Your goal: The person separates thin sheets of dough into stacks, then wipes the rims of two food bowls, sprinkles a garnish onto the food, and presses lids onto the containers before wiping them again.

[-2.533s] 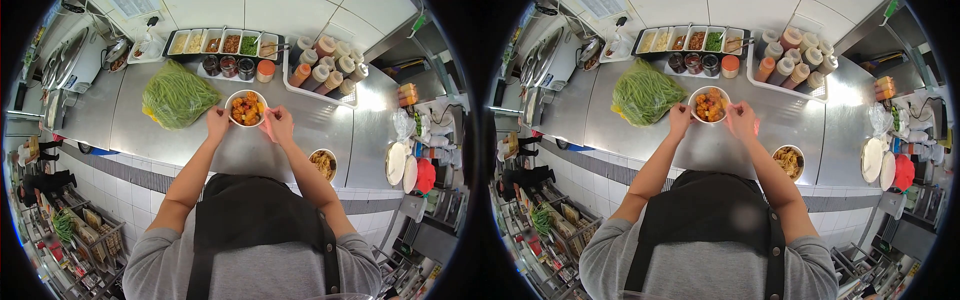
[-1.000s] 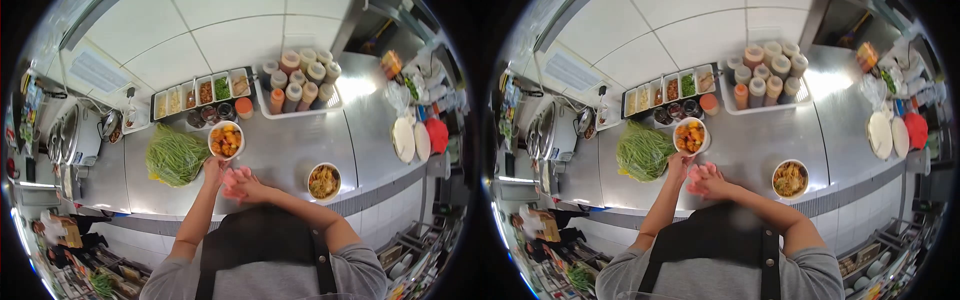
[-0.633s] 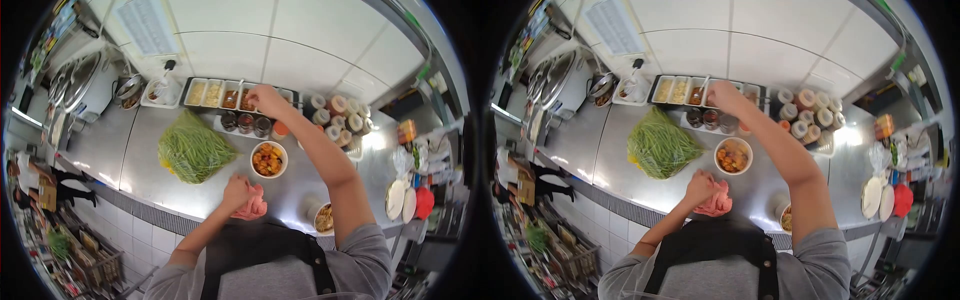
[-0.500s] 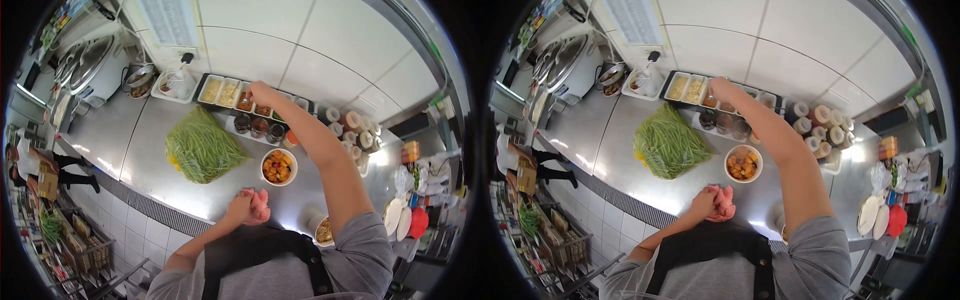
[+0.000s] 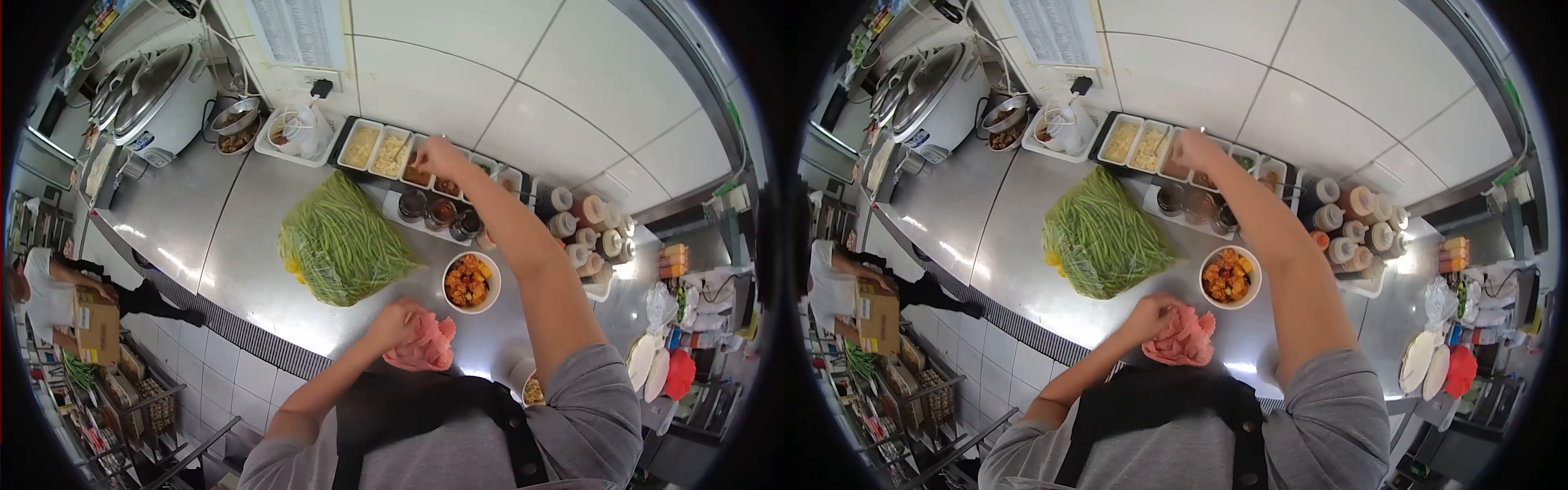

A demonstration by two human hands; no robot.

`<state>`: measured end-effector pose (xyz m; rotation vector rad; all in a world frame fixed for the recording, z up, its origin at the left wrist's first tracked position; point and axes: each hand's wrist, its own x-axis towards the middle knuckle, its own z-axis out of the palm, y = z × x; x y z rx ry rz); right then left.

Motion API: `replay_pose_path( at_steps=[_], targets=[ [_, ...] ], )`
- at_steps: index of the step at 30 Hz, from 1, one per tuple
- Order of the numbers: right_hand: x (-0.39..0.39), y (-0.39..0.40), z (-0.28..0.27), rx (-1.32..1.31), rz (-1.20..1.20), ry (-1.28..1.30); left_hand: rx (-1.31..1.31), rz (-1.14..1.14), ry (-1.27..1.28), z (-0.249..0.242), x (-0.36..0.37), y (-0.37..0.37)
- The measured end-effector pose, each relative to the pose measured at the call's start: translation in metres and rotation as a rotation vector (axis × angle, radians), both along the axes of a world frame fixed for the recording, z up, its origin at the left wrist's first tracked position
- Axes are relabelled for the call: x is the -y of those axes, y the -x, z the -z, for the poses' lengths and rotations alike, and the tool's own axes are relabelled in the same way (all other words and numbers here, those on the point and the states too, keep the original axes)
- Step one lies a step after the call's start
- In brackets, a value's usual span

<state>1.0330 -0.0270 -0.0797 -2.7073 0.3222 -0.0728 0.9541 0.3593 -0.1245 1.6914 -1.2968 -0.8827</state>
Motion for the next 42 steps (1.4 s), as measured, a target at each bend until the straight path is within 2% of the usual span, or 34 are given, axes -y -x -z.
replay_pose_path(
  at_steps=[1,2,4,5,6,10,11,13,14,16,18,20,21,23,24,26,27,28,29,30,32,33,35,36,38,39,40,41,42],
  targets=[
    [-0.002,0.014,-0.021,0.075,0.057,-0.130,-0.119,-0.034,-0.037,0.001,0.006,-0.002],
    [-0.006,0.030,-0.039,0.065,0.080,-0.139,-0.240,-0.064,-0.080,0.004,0.013,-0.002],
    [-0.017,0.069,-0.068,0.083,0.141,-0.642,-0.609,-0.175,-0.147,0.020,0.026,-0.002],
    [-0.027,0.092,-0.082,0.070,0.165,-0.652,-0.698,-0.215,-0.158,0.017,0.031,-0.001],
    [-0.042,0.117,-0.097,-0.022,0.137,-0.641,-0.781,-0.258,-0.167,0.013,0.037,-0.003],
    [-0.094,0.192,-0.104,-0.290,0.091,-0.573,-0.780,-0.271,-0.191,0.020,0.056,-0.003],
    [-0.100,0.206,-0.095,-0.295,0.107,-0.581,-0.795,-0.298,-0.206,0.020,0.060,-0.001],
    [-0.109,0.226,-0.070,-0.248,0.104,-0.316,-0.834,-0.349,-0.210,0.015,0.069,0.004],
    [-0.109,0.232,-0.062,-0.246,0.114,-0.317,-0.833,-0.340,-0.214,0.010,0.072,0.007],
    [-0.113,0.233,-0.058,-0.201,0.306,-0.441,-0.910,-0.437,-0.228,-0.001,0.079,0.014],
    [-0.123,0.232,-0.065,-0.192,0.311,-0.462,-0.909,-0.432,-0.252,-0.003,0.082,0.017],
    [-0.146,0.226,-0.088,-0.258,0.408,-0.039,-0.934,-0.477,-0.229,0.000,0.082,0.018],
    [-0.151,0.227,-0.086,-0.255,0.420,-0.038,-0.931,-0.465,-0.232,-0.001,0.081,0.018],
    [-0.158,0.234,-0.076,-0.022,0.375,0.082,-0.924,-0.497,-0.190,-0.003,0.077,0.014],
    [-0.163,0.242,-0.069,-0.020,0.387,0.084,-0.921,-0.485,-0.193,0.001,0.073,0.011],
    [-0.180,0.257,-0.059,-0.148,0.355,0.133,-0.233,-0.219,-0.083,0.013,0.060,0.005],
    [-0.201,0.266,-0.064,-0.005,0.343,0.051,-0.232,-0.208,-0.084,0.006,0.051,0.004],
    [-0.227,0.274,-0.068,0.139,0.331,-0.032,0.058,0.024,-0.235,-0.010,0.039,0.006],
    [-0.251,0.278,-0.059,-0.057,0.334,-0.103,0.353,0.260,-0.378,-0.018,0.028,0.010],
    [-0.273,0.280,-0.044,-0.252,0.340,-0.180,0.357,0.285,-0.379,-0.015,0.017,0.019],
    [-0.303,0.294,-0.010,-0.298,0.201,-0.370,0.401,0.262,-0.345,-0.002,-0.004,0.043],
    [-0.317,0.298,0.017,-0.298,0.241,-0.382,0.401,0.304,-0.342,0.009,-0.011,0.053],
    [-0.336,0.303,0.060,0.162,0.477,-0.294,0.120,0.086,-0.078,0.031,-0.017,0.066],
    [-0.335,0.307,0.061,0.161,0.509,-0.290,0.115,0.118,-0.075,0.039,-0.018,0.067],
    [-0.327,0.317,0.061,0.086,0.458,-0.483,0.064,0.096,-0.154,0.048,-0.017,0.065],
    [-0.325,0.325,0.060,0.088,0.479,-0.481,0.081,0.160,-0.245,0.036,-0.013,0.067],
    [-0.321,0.332,0.058,0.026,0.506,-0.345,0.081,0.178,-0.241,0.037,-0.008,0.072],
    [-0.315,0.339,0.056,-0.037,0.529,-0.210,-0.030,0.239,-0.230,0.038,-0.004,0.077],
    [-0.300,0.352,0.044,-0.005,0.578,-0.222,-0.139,0.299,-0.221,0.039,0.001,0.081]
  ],
)
